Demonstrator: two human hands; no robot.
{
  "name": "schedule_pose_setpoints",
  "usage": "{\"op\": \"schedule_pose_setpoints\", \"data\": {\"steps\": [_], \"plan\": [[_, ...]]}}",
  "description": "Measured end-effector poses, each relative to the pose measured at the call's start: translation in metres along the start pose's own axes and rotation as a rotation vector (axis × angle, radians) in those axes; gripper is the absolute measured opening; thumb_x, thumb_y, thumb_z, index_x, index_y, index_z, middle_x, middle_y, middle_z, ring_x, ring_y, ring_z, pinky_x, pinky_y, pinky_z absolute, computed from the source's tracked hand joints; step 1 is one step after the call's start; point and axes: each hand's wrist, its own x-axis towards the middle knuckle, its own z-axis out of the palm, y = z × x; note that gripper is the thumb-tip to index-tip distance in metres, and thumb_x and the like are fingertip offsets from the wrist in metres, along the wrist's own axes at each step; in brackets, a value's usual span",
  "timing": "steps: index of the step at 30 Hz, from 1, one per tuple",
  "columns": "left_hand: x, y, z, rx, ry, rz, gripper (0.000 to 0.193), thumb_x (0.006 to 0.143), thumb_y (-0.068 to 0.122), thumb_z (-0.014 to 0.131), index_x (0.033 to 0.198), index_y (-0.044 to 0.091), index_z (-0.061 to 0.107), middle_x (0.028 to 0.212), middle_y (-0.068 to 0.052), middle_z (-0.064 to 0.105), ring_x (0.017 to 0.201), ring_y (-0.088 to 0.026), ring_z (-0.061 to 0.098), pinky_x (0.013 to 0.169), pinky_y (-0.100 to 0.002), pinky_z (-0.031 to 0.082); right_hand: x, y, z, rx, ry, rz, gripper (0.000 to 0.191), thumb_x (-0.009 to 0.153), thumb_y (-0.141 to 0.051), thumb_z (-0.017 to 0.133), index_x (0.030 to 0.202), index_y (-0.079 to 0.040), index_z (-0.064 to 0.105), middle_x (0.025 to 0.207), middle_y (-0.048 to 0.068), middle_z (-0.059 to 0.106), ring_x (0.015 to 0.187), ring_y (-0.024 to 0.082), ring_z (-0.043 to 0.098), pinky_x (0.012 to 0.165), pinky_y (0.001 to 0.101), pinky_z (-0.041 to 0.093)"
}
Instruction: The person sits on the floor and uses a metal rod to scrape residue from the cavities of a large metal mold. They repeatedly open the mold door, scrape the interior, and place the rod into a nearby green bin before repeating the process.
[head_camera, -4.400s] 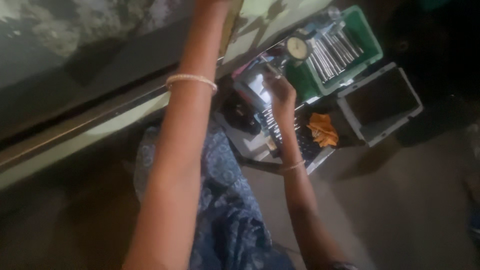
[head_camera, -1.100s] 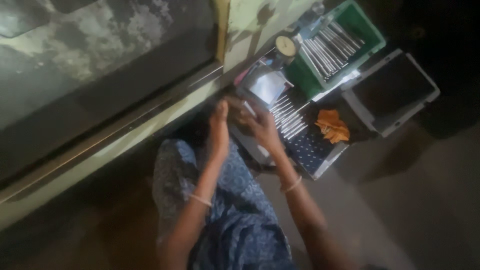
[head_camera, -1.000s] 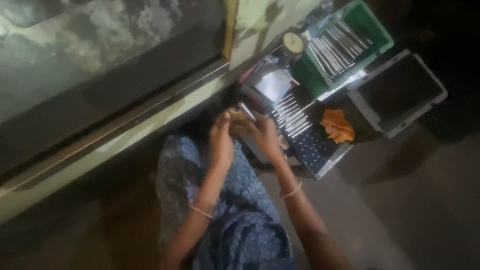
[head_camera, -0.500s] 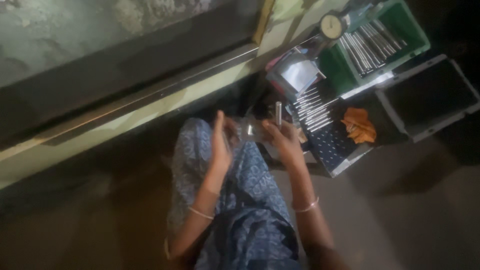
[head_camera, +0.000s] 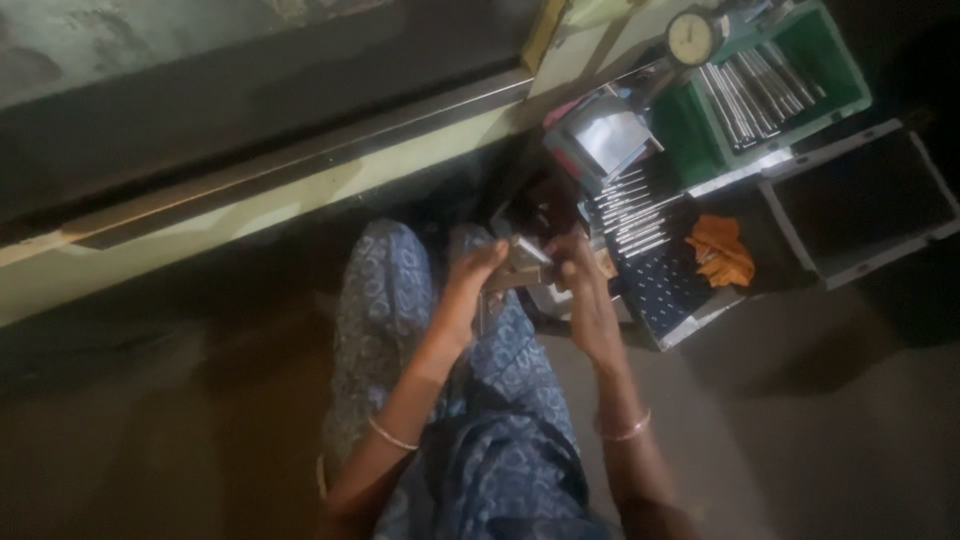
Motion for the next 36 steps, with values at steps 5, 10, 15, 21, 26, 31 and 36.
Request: {"op": "schedule_pose_setpoints", "data": {"steps": [5,10,15,21,26,31,36], "plan": [[0.003,-0.005,-0.003,-0.093,-0.073,-0.078,0.028,0.092,0.039,0.073,0.104,0.013,0.072,0.078,0.003,0.064,0.056,-0.005,0.056,0.046,-0.019,0.040,-0.004,-0.022,-0.009,0.127,-0.060,0.029,0.026,0.100,-0.024,0.058,0.121,-0.009,0.056,0.102,0.005,0.065,0.089,0.014,0.065,0.070,0.0268,0.056],[0.006,-0.001,-0.021,-0.167,-0.270,-0.124,0.023,0.094,0.033,0.073,0.102,0.012,0.070,0.073,0.003,0.062,0.051,-0.004,0.052,0.042,-0.019,0.038,-0.006,-0.026,-0.022,0.123,-0.180,0.116,0.023,0.098,-0.024,0.065,0.114,-0.007,0.068,0.097,0.007,0.071,0.083,0.014,0.071,0.069,0.0259,0.061],[0.015,0.006,-0.032,-0.179,-0.360,-0.148,0.024,0.099,0.030,0.075,0.103,0.009,0.067,0.077,0.001,0.062,0.059,-0.006,0.057,0.053,-0.020,0.046,-0.004,-0.012,-0.021,0.252,-0.262,0.111,0.020,0.097,-0.021,0.068,0.110,-0.005,0.069,0.095,0.006,0.074,0.084,0.014,0.069,0.070,0.0270,0.056],[0.007,0.017,-0.024,-0.092,-0.314,-0.243,0.026,0.094,0.028,0.072,0.113,0.011,0.070,0.089,0.001,0.069,0.071,-0.007,0.065,0.054,-0.019,0.046,-0.010,0.026,-0.012,0.120,-0.305,0.318,0.030,0.105,-0.030,0.056,0.097,-0.006,0.071,0.079,0.005,0.066,0.068,0.012,0.063,0.060,0.0258,0.055],[0.009,0.020,-0.011,-0.014,-0.329,-0.174,0.031,0.093,0.035,0.073,0.113,0.011,0.071,0.088,0.002,0.070,0.070,-0.005,0.063,0.054,-0.018,0.043,-0.011,0.046,-0.001,0.375,-0.188,0.348,0.046,0.099,-0.050,0.053,0.102,-0.007,0.071,0.080,0.002,0.064,0.067,0.008,0.059,0.058,0.0232,0.052],[0.015,0.017,-0.014,0.089,-0.388,-0.096,0.038,0.097,0.040,0.073,0.116,0.007,0.073,0.085,0.002,0.065,0.067,-0.005,0.057,0.054,-0.018,0.040,-0.011,0.043,-0.001,0.204,-0.225,0.046,0.053,0.088,-0.051,0.074,0.110,-0.003,0.070,0.084,0.004,0.067,0.070,0.009,0.063,0.060,0.0243,0.054],[0.014,0.018,-0.026,0.121,-0.192,-0.293,0.046,0.084,0.040,0.075,0.122,0.013,0.071,0.109,-0.005,0.072,0.089,-0.013,0.068,0.067,-0.024,0.052,-0.011,0.044,0.009,0.189,-0.318,0.108,0.042,0.086,-0.043,0.077,0.104,-0.005,0.074,0.080,0.004,0.073,0.060,0.008,0.064,0.047,0.0211,0.050]]}}
